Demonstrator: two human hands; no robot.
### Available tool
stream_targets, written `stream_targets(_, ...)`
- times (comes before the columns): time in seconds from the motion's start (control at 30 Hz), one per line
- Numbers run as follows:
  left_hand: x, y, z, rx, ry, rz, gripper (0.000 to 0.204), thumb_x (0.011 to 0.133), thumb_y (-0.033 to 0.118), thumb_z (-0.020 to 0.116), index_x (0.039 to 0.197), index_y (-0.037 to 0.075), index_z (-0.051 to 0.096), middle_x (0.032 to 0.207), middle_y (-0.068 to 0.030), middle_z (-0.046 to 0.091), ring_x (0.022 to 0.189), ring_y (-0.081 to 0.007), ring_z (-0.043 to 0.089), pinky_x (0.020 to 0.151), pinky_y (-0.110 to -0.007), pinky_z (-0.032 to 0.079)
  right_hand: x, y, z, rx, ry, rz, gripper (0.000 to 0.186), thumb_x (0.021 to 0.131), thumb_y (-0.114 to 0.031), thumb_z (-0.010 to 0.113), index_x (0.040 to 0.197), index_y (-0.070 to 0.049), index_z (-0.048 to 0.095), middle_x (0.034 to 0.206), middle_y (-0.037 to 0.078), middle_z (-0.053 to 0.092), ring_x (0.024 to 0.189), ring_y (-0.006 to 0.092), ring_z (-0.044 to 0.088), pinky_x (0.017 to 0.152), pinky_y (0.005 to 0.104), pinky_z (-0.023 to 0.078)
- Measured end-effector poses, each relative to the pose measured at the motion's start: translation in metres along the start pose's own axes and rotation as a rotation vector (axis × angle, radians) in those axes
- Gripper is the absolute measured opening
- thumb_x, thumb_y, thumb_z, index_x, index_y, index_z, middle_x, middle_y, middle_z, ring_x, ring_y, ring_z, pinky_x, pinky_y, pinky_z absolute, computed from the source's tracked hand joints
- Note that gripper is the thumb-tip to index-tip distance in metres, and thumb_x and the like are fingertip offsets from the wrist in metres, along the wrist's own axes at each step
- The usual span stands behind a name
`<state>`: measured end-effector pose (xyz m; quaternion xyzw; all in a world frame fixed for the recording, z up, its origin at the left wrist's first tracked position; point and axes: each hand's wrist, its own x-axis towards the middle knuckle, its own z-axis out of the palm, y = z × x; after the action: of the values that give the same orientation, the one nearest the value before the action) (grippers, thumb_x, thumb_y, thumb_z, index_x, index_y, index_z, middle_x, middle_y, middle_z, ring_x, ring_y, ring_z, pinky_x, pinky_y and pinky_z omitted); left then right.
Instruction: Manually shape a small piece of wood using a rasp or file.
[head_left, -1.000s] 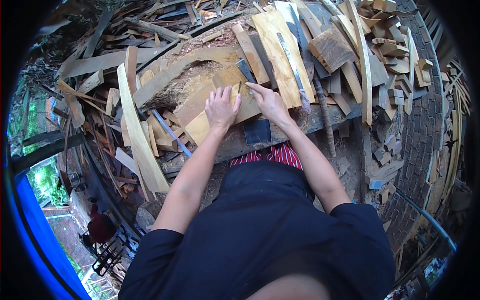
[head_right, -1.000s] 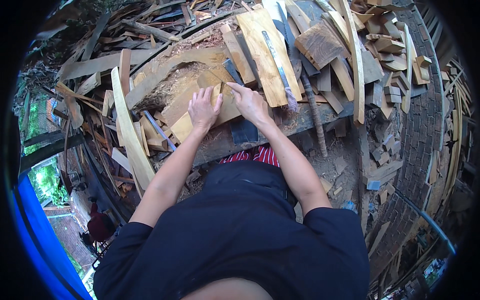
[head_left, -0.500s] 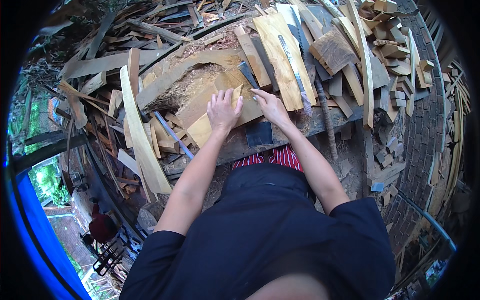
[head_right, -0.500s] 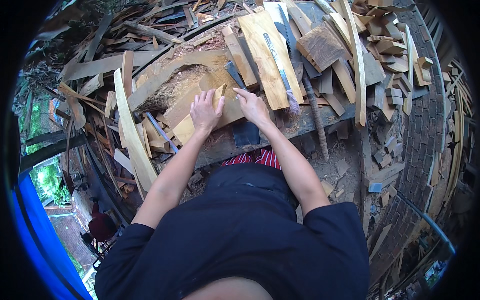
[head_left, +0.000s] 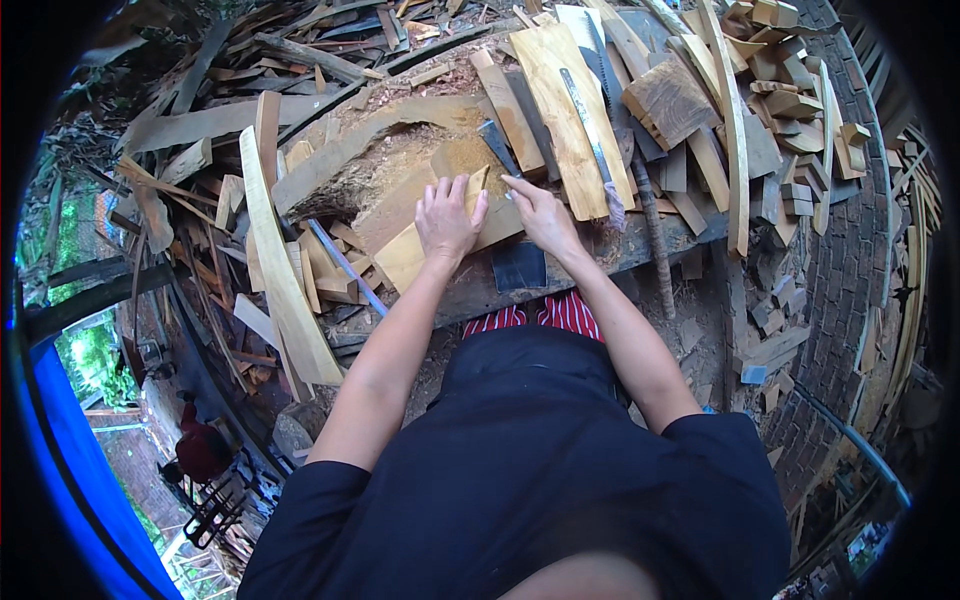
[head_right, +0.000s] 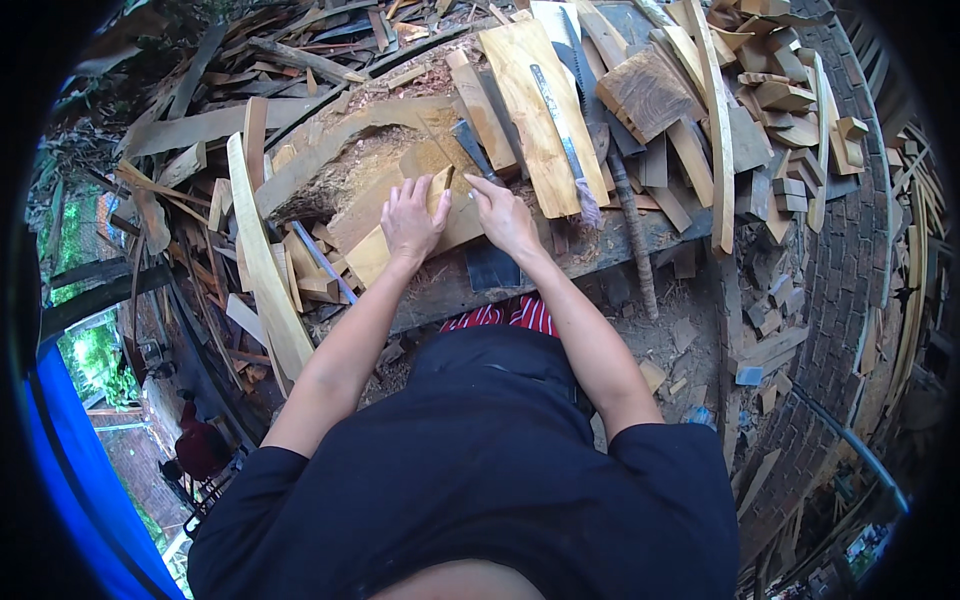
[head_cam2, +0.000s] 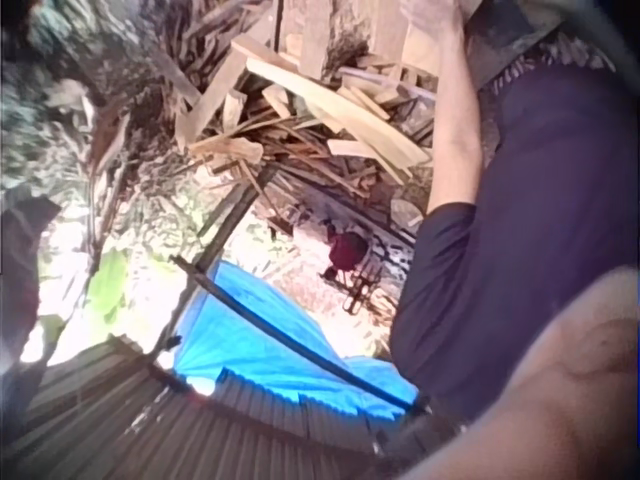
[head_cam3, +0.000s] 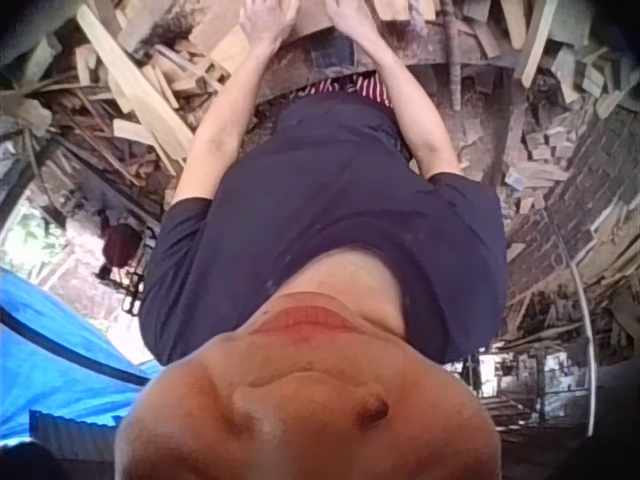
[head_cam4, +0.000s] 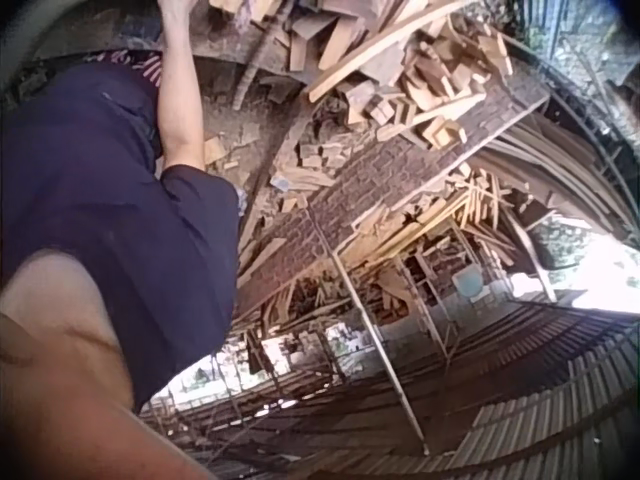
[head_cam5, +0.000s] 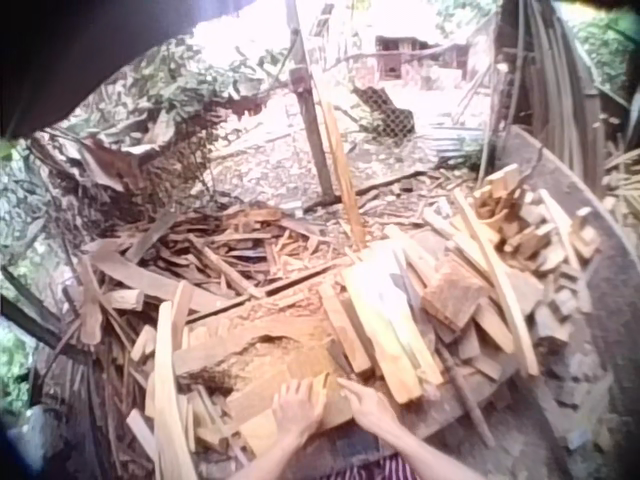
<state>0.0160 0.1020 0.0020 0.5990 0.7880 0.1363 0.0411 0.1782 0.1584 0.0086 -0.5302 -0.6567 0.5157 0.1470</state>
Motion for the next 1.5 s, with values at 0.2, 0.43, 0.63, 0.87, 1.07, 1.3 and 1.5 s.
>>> stream_targets(0.2, 0.004, 0.001, 0.001, 0.005, -0.017, -0.009, 0.043, 0.088, 0.045, 0.059, 0.114, 0.011, 0.064, 0.101, -0.0083, 0.062, 0.098, -0.0267, 0.057, 0.082, -0.040, 0.045, 0.000, 0.011, 0.005, 0.083, 0.092, -0.054, 0.037, 0.097, -0.030, 0.048, 0.128, -0.017, 0.061, 0.120, 0.019, 0.063, 0.111, 0.0398, 0.060, 0.094, 0.0437, 0.048)
stream_targets(0.43, 0.004, 0.001, 0.004, 0.016, -0.016, 0.000, 0.044, 0.088, 0.045, 0.059, 0.114, 0.011, 0.064, 0.102, -0.0082, 0.062, 0.097, -0.0270, 0.057, 0.083, -0.040, 0.046, 0.018, 0.028, 0.021, 0.079, 0.102, -0.093, 0.037, 0.098, -0.030, 0.048, 0.130, -0.016, 0.060, 0.121, 0.020, 0.063, 0.111, 0.0403, 0.060, 0.093, 0.0436, 0.048)
stream_targets(0.63, 0.003, 0.002, 0.000, 0.015, -0.006, 0.003, 0.044, 0.088, 0.045, 0.059, 0.115, 0.011, 0.064, 0.103, -0.0084, 0.062, 0.098, -0.0269, 0.057, 0.083, -0.041, 0.046, -0.008, -0.008, 0.018, 0.100, 0.167, -0.085, 0.034, 0.099, -0.027, 0.046, 0.130, -0.022, 0.059, 0.120, 0.019, 0.063, 0.108, 0.0413, 0.060, 0.090, 0.0449, 0.050)
stream_targets(0.87, 0.002, -0.001, 0.005, 0.008, 0.006, 0.024, 0.044, 0.089, 0.045, 0.058, 0.115, 0.011, 0.064, 0.104, -0.0089, 0.062, 0.099, -0.0271, 0.057, 0.083, -0.041, 0.046, 0.025, 0.005, 0.022, -0.015, 0.094, 0.066, 0.036, 0.098, -0.033, 0.047, 0.129, -0.021, 0.060, 0.119, 0.019, 0.063, 0.107, 0.0416, 0.061, 0.092, 0.0464, 0.049)
stream_targets(1.07, 0.008, -0.001, 0.002, 0.014, 0.014, 0.010, 0.042, 0.088, 0.046, 0.058, 0.113, 0.013, 0.064, 0.101, -0.0085, 0.061, 0.097, -0.0265, 0.057, 0.082, -0.042, 0.045, -0.011, -0.002, 0.011, 0.155, 0.182, -0.076, 0.035, 0.097, -0.028, 0.049, 0.129, -0.019, 0.060, 0.120, 0.020, 0.063, 0.111, 0.0405, 0.060, 0.093, 0.0440, 0.048)
stream_targets(1.3, 0.004, -0.004, 0.006, 0.007, 0.000, -0.005, 0.042, 0.088, 0.046, 0.058, 0.113, 0.013, 0.063, 0.100, -0.0084, 0.061, 0.096, -0.0267, 0.057, 0.081, -0.042, 0.045, 0.002, 0.021, 0.034, 0.094, 0.133, 0.007, 0.035, 0.097, -0.028, 0.048, 0.128, -0.019, 0.061, 0.119, 0.021, 0.063, 0.108, 0.0423, 0.060, 0.093, 0.0448, 0.048)
stream_targets(1.5, 0.003, 0.003, 0.000, 0.013, -0.026, 0.015, 0.045, 0.087, 0.046, 0.058, 0.115, 0.012, 0.063, 0.104, -0.0087, 0.061, 0.099, -0.0266, 0.057, 0.083, -0.041, 0.045, 0.003, 0.028, 0.043, 0.127, 0.214, 0.035, 0.037, 0.099, -0.026, 0.044, 0.133, -0.019, 0.057, 0.123, 0.019, 0.061, 0.110, 0.0428, 0.059, 0.094, 0.0458, 0.047)
